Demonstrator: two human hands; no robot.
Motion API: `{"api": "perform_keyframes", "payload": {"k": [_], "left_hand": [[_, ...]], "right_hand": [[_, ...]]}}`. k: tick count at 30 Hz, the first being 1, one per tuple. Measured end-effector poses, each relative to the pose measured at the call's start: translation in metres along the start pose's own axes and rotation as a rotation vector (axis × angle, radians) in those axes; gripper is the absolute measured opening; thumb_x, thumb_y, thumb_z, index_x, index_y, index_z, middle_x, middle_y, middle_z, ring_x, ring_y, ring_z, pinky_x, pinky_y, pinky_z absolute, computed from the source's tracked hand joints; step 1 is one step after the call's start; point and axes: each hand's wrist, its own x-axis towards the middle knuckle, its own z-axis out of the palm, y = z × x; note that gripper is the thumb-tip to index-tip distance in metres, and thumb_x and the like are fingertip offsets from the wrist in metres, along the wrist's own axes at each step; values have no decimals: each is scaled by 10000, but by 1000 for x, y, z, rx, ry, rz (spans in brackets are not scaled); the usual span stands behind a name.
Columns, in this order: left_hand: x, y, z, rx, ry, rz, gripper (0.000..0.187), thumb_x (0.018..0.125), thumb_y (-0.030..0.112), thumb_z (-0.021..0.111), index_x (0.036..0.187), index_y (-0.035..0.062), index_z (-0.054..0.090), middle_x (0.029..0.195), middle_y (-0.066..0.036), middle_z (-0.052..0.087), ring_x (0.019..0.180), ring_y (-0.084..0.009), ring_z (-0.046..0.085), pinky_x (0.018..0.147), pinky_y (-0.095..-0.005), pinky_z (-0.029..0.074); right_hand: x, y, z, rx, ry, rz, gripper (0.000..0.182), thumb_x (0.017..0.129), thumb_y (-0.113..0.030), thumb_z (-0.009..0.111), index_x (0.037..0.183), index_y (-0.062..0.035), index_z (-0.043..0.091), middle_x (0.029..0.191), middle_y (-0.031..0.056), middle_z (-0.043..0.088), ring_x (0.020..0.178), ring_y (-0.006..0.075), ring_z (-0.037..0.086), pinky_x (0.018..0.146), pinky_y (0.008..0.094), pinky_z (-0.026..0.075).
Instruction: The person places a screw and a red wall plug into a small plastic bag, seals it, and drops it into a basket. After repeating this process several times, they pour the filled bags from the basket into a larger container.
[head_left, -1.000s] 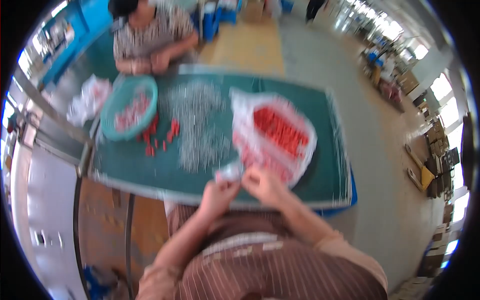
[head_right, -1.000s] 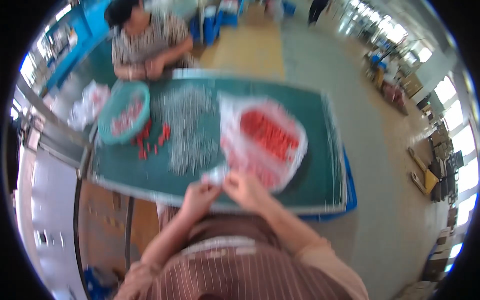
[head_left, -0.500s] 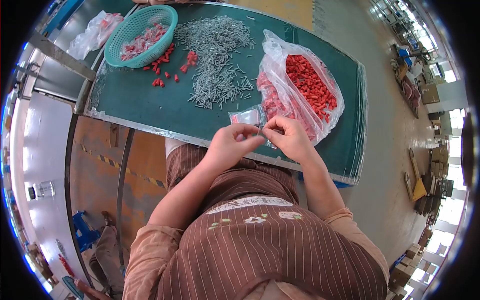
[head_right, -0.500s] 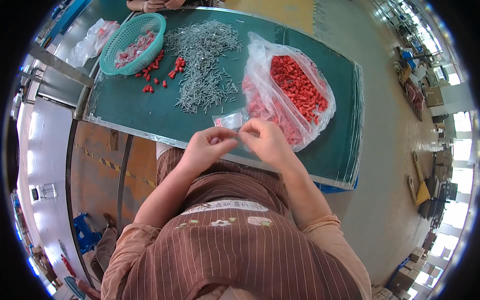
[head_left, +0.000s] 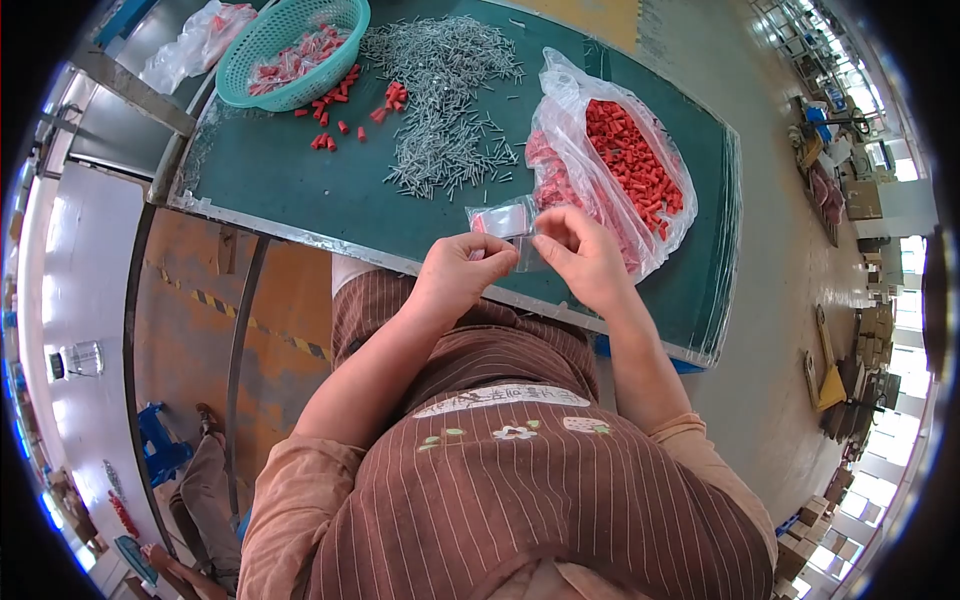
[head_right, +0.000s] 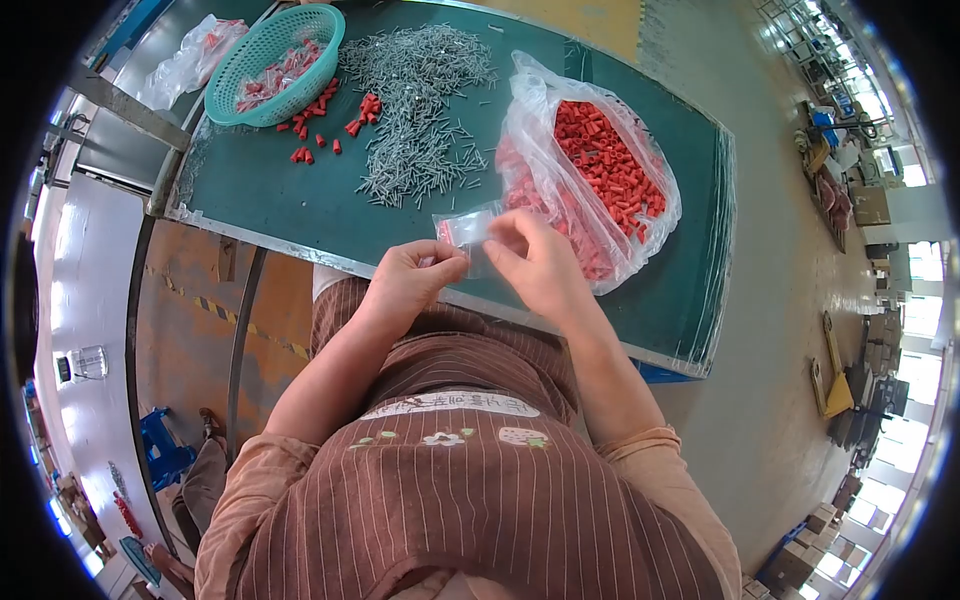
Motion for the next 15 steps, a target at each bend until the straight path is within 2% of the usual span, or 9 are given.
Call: {"api": "perform_keyframes", "payload": {"k": [1, 4, 7, 10, 13, 15], "left_hand": [[0, -1, 0, -26, 10, -11, 169, 859, 164, 712, 906, 3, 697, 708, 43, 576, 560, -19, 432, 467, -190, 321], [2, -3, 0, -52, 58, 11, 161, 851, 159, 720, 882, 3, 693, 715, 42, 583, 584, -21, 446, 492, -192, 347], [1, -1, 3, 99, 79, 152, 155, 833, 148, 733, 856, 0, 691, 716, 37, 597, 625, -25, 472, 539, -202, 394], [0, -2, 6, 277, 117, 258, 155, 814, 135, 744, 842, -7, 689, 711, 32, 609, 659, -27, 491, 585, -213, 428], [-5, 0, 6, 320, 115, 314, 156, 805, 128, 745, 843, -11, 687, 699, 25, 610, 658, -26, 494, 587, -219, 436], [-4, -1, 3, 302, 109, 273, 153, 809, 129, 744, 846, -8, 689, 701, 30, 610, 657, -27, 493, 586, -219, 435]], "right_hand": [[0, 0, 4, -121, 152, -171, 181, 845, -139, 683, 944, 5, 637, 811, 76, 631, 662, 181, 592, 612, 311, 474], [-4, -18, -5, -312, 237, -294, 214, 827, -154, 700, 960, 0, 634, 836, 103, 626, 674, 244, 587, 646, 341, 478], [-13, -24, -1, -60, -65, 3, 205, 849, -155, 680, 968, 6, 633, 841, 111, 648, 699, 226, 608, 666, 335, 486], [-12, -20, 5, 103, -181, 161, 192, 869, -152, 658, 968, 11, 635, 855, 130, 669, 752, 184, 629, 681, 316, 491], [-9, -6, 7, 117, -222, 194, 186, 882, -147, 634, 964, 20, 637, 855, 133, 683, 791, 143, 632, 698, 301, 494], [-7, -5, 9, 129, -231, 194, 179, 876, -135, 632, 964, 21, 638, 847, 119, 683, 784, 135, 628, 698, 300, 494]]}}
